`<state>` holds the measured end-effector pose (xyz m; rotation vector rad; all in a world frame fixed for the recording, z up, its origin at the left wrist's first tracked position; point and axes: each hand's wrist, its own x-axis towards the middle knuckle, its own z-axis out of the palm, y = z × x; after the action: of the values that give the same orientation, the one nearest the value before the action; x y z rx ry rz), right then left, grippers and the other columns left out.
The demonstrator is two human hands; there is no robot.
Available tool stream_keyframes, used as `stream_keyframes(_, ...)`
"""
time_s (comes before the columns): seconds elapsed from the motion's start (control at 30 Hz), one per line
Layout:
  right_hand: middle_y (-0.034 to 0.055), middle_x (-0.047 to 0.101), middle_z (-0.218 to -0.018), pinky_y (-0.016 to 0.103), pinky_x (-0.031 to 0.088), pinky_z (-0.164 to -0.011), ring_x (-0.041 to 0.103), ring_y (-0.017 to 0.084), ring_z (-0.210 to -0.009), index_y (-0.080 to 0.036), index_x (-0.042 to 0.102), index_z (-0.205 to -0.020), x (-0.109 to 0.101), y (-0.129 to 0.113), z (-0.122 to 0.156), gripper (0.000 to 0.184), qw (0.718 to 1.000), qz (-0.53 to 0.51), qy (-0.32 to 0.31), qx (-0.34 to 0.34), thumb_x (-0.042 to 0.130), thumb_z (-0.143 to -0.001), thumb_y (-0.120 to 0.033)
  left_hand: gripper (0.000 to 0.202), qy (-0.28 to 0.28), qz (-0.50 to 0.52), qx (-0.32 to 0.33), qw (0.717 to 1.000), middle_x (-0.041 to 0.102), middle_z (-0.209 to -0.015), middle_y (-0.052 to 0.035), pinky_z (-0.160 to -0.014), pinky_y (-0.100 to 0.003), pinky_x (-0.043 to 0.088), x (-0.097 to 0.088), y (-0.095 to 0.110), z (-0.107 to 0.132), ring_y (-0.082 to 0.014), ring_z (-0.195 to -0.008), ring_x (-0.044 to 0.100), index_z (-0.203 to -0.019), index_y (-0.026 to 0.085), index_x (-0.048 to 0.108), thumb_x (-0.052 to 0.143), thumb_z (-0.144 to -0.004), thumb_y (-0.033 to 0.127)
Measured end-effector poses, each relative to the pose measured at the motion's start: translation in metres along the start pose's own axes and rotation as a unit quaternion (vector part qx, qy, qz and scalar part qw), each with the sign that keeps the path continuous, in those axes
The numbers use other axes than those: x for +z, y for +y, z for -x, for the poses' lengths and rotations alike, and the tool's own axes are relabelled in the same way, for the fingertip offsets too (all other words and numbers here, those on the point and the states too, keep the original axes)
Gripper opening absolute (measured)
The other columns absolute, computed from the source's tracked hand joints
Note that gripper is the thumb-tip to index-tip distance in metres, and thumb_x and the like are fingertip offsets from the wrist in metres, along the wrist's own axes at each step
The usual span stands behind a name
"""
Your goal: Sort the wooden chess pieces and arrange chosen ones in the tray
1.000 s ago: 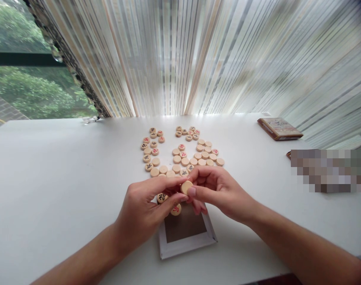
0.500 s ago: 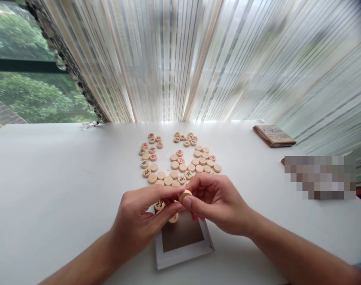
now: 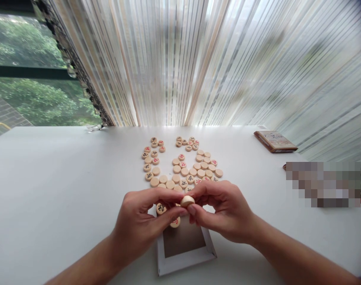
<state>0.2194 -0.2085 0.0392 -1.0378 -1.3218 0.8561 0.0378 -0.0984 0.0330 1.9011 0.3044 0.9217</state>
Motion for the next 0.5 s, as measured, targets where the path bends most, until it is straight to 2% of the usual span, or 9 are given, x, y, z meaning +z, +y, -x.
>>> stream_keyframes(0.13, 0.0074, 0.079, -0.076, 0.023, 0.062, -0.059, 0.074, 0.015, -0.061, -0.012, 0.075, -0.094, -0.0014, 0.0006, -0.0001, 0.011, 0.998, 0.056, 0.009, -0.038, 0.074, -0.084, -0.006, 0.028, 0.003, 0.009, -0.01, 1.0, 0.084, -0.086, 0.004, -0.07, -0.015, 0.063, 0.0, -0.0013, 0.0001, -0.0115, -0.072, 0.078, -0.103, 0.028, 0.083, 0.086, -0.082, 0.009)
stream_keyframes(0.27, 0.0083, 0.08, -0.078, 0.023, 0.063, -0.061, 0.076, 0.016, -0.064, -0.012, 0.075, -0.095, -0.0016, 0.0018, -0.0011, 0.015, 0.994, 0.084, 0.012, -0.062, 0.072, -0.082, -0.004, 0.032, 0.004, 0.01, -0.001, 1.0, 0.084, -0.09, 0.0043, -0.073, -0.017, 0.063, 0.0, -0.0015, -0.0002, -0.0124, -0.077, 0.079, -0.103, 0.03, 0.083, 0.085, -0.082, 0.006)
stream_keyframes(0.5, 0.0069, 0.079, -0.088, 0.023, 0.064, -0.067, 0.074, 0.014, -0.07, -0.015, 0.073, -0.105, -0.0011, 0.0059, -0.0004, 0.026, 0.994, 0.09, 0.022, -0.057, 0.073, -0.082, -0.002, 0.024, 0.011, 0.0, 0.02, 1.0, 0.083, -0.09, 0.0022, -0.072, -0.019, 0.064, 0.0009, -0.0022, -0.0022, -0.0127, -0.078, 0.078, -0.102, 0.025, 0.081, 0.082, -0.085, 0.007)
